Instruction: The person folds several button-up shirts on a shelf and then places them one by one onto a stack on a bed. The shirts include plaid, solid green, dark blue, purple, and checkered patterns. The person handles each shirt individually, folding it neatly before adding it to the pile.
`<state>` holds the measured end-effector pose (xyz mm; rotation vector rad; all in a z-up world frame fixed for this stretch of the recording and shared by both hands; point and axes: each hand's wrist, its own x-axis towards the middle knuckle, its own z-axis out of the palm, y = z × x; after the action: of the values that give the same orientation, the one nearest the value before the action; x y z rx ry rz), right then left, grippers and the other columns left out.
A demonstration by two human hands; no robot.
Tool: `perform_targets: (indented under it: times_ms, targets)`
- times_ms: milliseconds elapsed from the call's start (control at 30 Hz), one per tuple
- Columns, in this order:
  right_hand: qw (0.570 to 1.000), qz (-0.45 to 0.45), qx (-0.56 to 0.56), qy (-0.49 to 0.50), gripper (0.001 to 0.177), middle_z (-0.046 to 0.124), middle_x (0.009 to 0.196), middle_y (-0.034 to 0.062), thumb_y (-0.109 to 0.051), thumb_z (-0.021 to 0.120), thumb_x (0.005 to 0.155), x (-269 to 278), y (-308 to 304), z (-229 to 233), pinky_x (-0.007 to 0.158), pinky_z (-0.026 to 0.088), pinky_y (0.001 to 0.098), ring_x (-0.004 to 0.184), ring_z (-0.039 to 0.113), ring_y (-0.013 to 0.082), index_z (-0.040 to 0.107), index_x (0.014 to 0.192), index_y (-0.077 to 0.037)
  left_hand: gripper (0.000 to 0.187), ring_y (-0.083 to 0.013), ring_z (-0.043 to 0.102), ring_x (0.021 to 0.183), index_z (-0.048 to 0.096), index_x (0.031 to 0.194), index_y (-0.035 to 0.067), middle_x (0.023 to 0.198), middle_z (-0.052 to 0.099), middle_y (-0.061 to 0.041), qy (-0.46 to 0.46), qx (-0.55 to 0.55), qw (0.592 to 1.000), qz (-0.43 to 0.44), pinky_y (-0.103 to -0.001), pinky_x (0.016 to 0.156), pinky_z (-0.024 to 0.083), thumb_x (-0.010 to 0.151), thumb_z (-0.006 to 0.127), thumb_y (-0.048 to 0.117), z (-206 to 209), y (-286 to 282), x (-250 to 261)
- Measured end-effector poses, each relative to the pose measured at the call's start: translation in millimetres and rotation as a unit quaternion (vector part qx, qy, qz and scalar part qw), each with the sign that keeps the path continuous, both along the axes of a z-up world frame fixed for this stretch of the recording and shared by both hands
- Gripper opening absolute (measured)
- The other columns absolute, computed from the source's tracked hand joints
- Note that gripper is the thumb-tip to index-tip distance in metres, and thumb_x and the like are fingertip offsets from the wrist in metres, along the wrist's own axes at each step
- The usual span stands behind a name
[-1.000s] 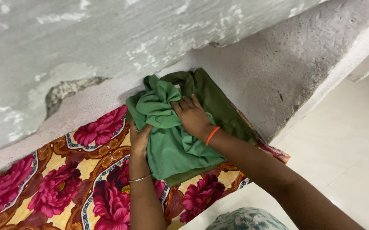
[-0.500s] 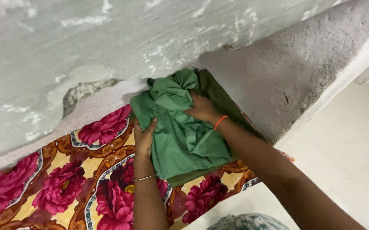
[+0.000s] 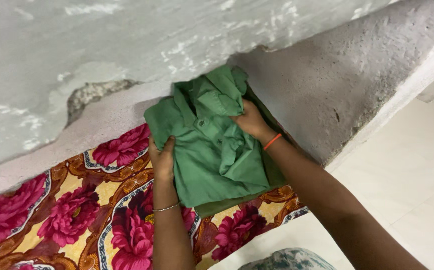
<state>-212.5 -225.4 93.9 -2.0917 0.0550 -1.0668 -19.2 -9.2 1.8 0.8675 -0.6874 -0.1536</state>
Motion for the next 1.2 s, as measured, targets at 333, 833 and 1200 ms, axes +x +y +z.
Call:
perform_targets:
  times_ms: [333,833,1200]
  targets:
    - [0.989,0.095,0.111,0.002,0.036,0.071,0.122,0.0044,-0.002,0.069,0.093,-38,46,47,0.099,0.054,0.0337,0.112,0.066,0.0149,0.065,0.129,-0.002,0.05,-0.0208,0.064,0.116,0.055,0.139,0.0,0.131,0.065,-0.01,0.048,-0.093,0.994,-0.027,-0.034,0.104,0.051,0.091,0.068,-0.005,62,59,-40]
    - [0.92,0.317,0.219,0.07,0.048,0.067,0.126,0.0028,-0.009,0.077,0.091,-49,156,79,0.102,0.051,0.0321,0.116,0.063,0.0143,0.061,0.135,-0.002,0.051,-0.0184,0.065,0.116,0.056,0.137,0.0,0.129,0.067,-0.009,0.014,-0.098,0.961,0.26,-0.033,0.105,0.051,0.089,0.075,-0.004,83,231,-183]
    - [0.823,0.509,0.207,0.143,0.057,0.061,0.137,0.003,-0.004,0.076,0.091,-67,241,49,0.111,0.046,0.0344,0.128,0.057,0.0163,0.054,0.144,-0.004,0.045,-0.016,0.064,0.113,0.056,0.135,0.002,0.126,0.067,-0.006,0.067,-0.079,0.887,0.449,-0.032,0.1,0.052,0.093,0.074,0.0,60,293,-350]
